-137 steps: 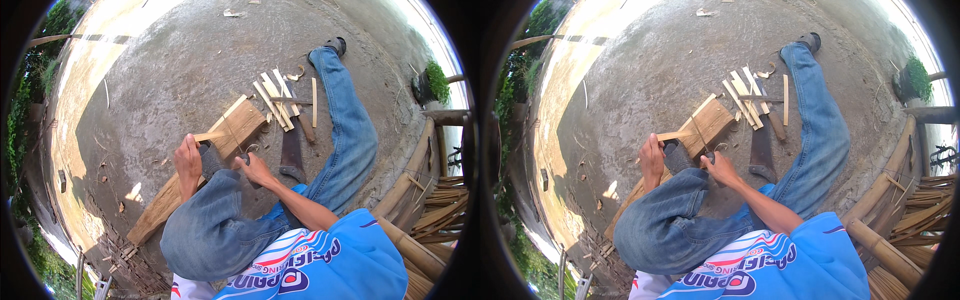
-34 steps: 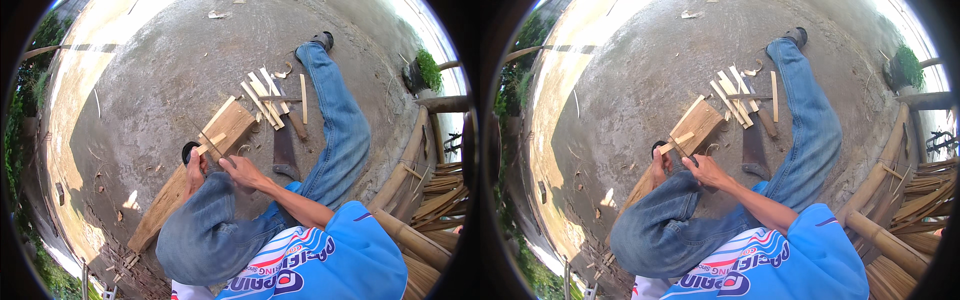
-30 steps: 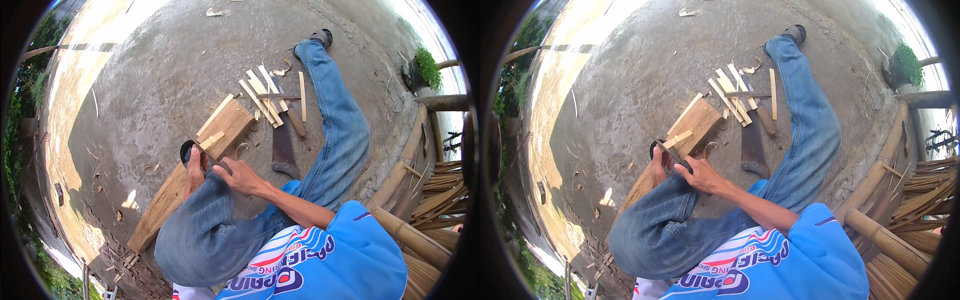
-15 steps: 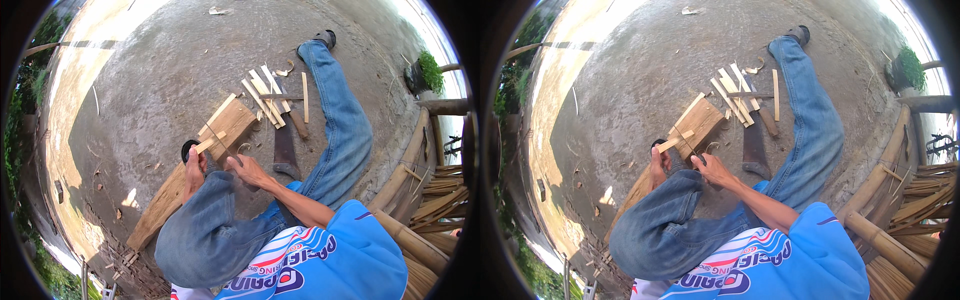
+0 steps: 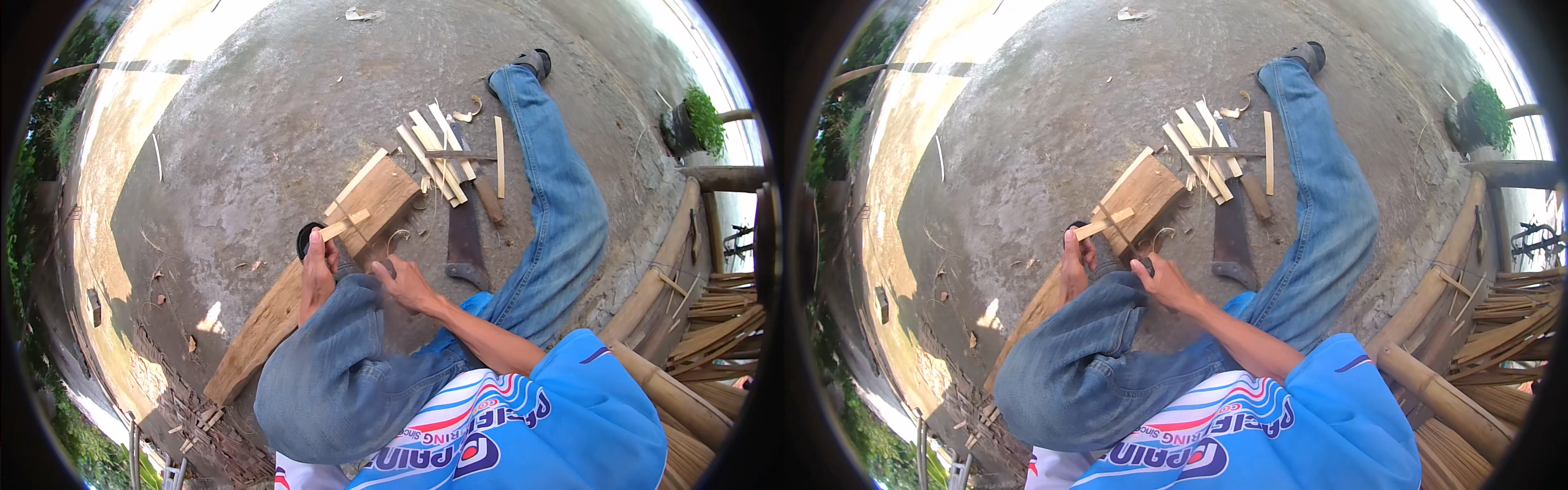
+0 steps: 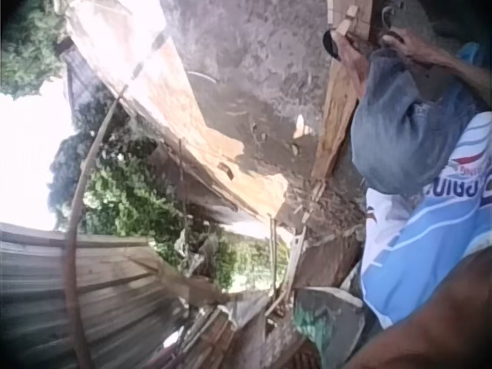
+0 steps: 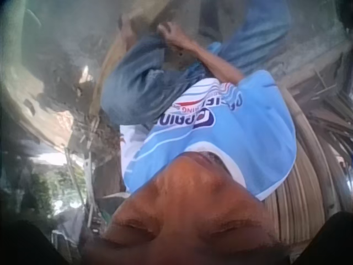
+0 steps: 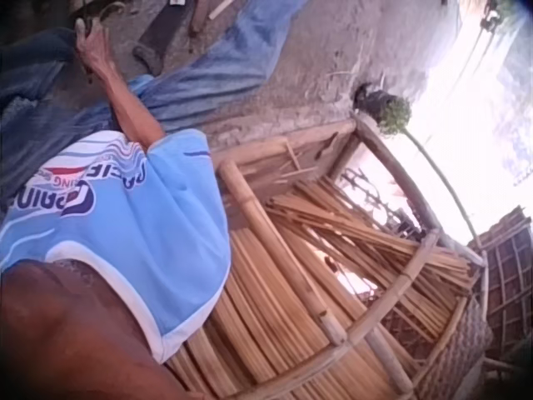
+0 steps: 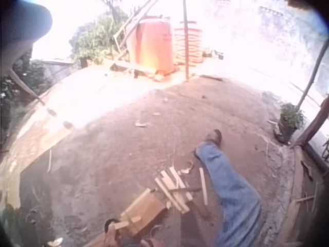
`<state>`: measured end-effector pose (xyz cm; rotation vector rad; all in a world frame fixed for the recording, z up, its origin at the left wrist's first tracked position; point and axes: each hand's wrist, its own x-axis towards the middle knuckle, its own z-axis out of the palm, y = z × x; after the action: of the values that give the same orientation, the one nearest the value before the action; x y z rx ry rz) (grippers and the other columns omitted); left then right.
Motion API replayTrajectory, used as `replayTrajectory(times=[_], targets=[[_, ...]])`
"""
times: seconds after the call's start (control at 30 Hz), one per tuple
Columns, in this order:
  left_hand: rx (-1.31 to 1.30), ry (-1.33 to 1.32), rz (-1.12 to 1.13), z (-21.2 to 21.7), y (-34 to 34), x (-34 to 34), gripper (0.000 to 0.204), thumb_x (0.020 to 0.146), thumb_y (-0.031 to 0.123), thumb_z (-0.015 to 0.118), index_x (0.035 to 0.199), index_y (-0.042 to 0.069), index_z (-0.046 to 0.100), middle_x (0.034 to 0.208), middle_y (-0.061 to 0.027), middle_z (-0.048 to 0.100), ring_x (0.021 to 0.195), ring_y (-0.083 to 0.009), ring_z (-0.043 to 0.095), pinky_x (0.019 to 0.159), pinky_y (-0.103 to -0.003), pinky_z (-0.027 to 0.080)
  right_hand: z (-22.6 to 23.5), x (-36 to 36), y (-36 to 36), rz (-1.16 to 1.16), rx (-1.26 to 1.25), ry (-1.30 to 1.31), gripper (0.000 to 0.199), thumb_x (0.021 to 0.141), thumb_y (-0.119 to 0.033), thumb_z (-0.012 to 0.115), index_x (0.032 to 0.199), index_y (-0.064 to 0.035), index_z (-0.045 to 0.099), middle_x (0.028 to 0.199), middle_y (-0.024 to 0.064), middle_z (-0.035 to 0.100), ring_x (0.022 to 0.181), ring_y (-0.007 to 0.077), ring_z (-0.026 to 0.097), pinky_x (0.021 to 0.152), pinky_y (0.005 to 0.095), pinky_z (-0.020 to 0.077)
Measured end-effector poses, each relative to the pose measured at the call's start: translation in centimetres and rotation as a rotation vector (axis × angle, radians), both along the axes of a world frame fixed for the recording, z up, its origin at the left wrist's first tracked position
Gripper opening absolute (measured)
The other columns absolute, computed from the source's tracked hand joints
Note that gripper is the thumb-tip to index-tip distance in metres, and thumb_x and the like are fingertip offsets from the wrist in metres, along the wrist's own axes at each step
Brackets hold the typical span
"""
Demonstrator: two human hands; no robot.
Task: The person sits on the ground and uses a knife to shave thin strips from a small wooden block. The person repeatedly shaves the wood and places the resulting strips on the ground.
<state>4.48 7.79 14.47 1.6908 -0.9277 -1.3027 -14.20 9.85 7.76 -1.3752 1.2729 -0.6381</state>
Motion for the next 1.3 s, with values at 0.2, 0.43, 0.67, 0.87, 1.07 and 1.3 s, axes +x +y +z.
replayTrajectory(times=[0.2,0.43,0.67,0.87,1.07,1.3], targets=[[0.019,-0.026,0.042,0.4,1.1,0.4,0.053,0.109,0.059,0.027,0.093,0.013,0.047,0.076,0.0014,0.037,0.071,-0.0118,0.036,0.067,-0.028,0.032,1.0,-1.0,0.6,0.150,-0.036,0.009,0.056,0.102,-0.048,0.056,0.100,0.0078,0.062,0.069,0.0247,0.064,0.068,0.0383,0.068,0.066,0.0476,0.0508],[0.024,-0.028,0.013,0.3,0.7,-0.1,0.055,0.108,0.061,0.025,0.093,0.013,0.047,0.075,0.0016,0.038,0.069,-0.0113,0.036,0.065,-0.029,0.032,-1.9,-1.8,-0.1,0.088,0.095,0.144,0.056,0.101,-0.050,0.057,0.092,0.0056,0.060,0.073,0.0326,0.063,0.075,0.0514,0.064,0.067,0.0554,0.0480],[0.019,-0.052,-0.016,0.1,0.7,0.1,0.057,0.107,0.064,0.024,0.090,0.014,0.046,0.071,0.0028,0.037,0.067,-0.0107,0.036,0.064,-0.028,0.031,-2.2,-1.9,1.1,0.062,0.023,0.117,0.055,0.101,-0.050,0.058,0.097,0.0050,0.062,0.074,0.0307,0.063,0.074,0.0471,0.067,0.067,0.0499,0.0495],[0.037,-0.098,-0.041,0.8,0.8,0.2,0.057,0.107,0.064,0.023,0.091,0.014,0.047,0.071,0.0035,0.037,0.067,-0.0101,0.036,0.062,-0.028,0.030,-4.7,-1.8,1.3,0.022,0.083,0.236,0.057,0.101,-0.050,0.057,0.100,0.0064,0.062,0.076,0.0326,0.063,0.075,0.0491,0.067,0.067,0.0509,0.0492],[0.027,-0.078,0.023,0.1,0.4,0.3,0.054,0.109,0.058,0.027,0.089,0.013,0.049,0.071,0.0039,0.040,0.066,-0.0085,0.036,0.061,-0.026,0.030,-4.0,-1.8,1.0,0.014,0.139,0.213,0.061,0.101,-0.055,0.055,0.096,0.0058,0.061,0.075,0.0324,0.062,0.072,0.0488,0.065,0.066,0.0534,0.0483],[-0.139,-0.495,0.037,-2.1,0.8,1.6,0.053,0.112,0.042,0.034,0.083,0.003,0.055,0.063,-0.0014,0.050,0.056,-0.0126,0.046,0.053,-0.032,0.036,-5.9,-2.7,1.7,-0.045,0.070,0.203,0.064,0.101,-0.058,0.052,0.095,0.0048,0.058,0.072,0.0271,0.063,0.061,0.0427,0.064,0.059,0.0497,0.0486]])
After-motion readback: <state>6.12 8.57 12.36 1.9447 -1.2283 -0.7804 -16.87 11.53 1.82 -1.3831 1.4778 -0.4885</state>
